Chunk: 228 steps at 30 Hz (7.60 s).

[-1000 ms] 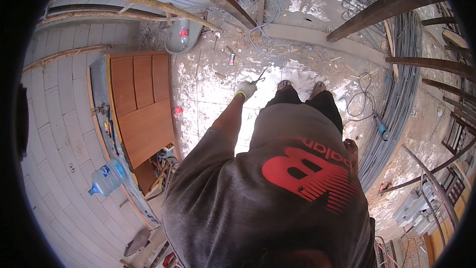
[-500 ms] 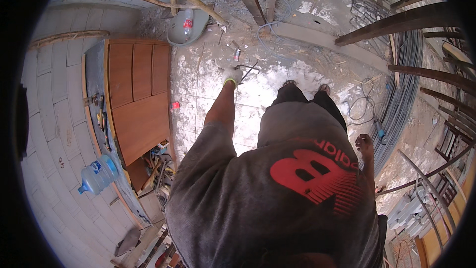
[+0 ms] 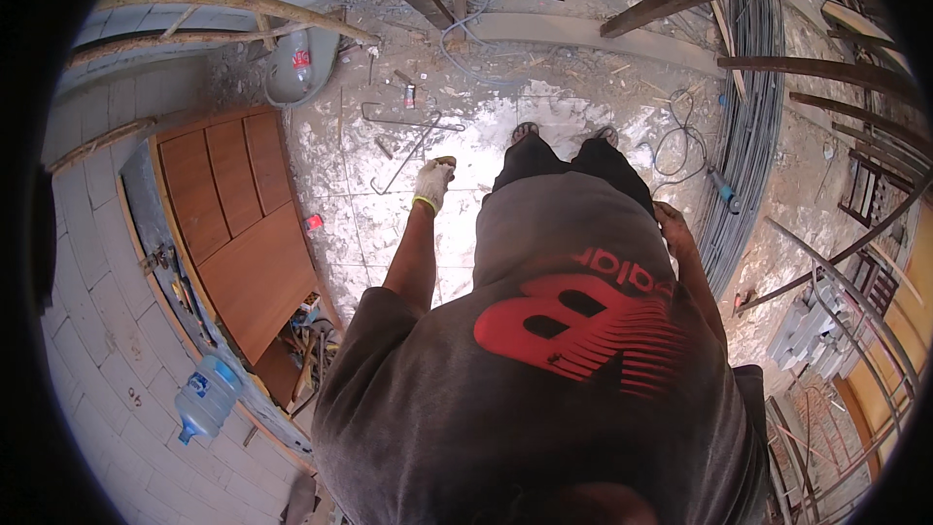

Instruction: The person uses an angle grinder to cut several steel bars into smaller pieces. After cutting, the person picks up the cut pieces and bends them into U-shapes using their hands.

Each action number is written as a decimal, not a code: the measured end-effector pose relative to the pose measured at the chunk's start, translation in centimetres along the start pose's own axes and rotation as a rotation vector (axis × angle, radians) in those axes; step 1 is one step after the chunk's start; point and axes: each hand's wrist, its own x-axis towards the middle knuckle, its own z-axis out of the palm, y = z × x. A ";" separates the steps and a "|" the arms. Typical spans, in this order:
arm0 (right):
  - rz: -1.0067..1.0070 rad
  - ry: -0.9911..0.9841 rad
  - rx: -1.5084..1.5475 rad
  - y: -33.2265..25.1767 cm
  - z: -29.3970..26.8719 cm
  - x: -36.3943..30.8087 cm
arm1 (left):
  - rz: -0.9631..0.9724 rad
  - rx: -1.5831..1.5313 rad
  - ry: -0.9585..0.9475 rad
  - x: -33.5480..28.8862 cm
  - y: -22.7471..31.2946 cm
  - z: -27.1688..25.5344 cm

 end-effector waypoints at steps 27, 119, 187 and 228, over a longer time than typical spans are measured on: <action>-0.018 -0.095 0.291 -7.0 -16.9 -2.8 | -0.114 0.915 -0.654 -9.5 23.6 40.3; -0.691 0.756 1.159 15.1 -39.9 50.0 | 0.000 0.435 -1.535 42.7 -11.5 85.8; -0.041 0.569 -0.201 14.8 -54.8 60.3 | 1.116 1.681 -0.323 56.7 -3.9 82.3; -0.050 0.624 -0.053 18.5 -53.7 56.8 | 1.183 1.632 -0.305 56.3 -3.7 82.8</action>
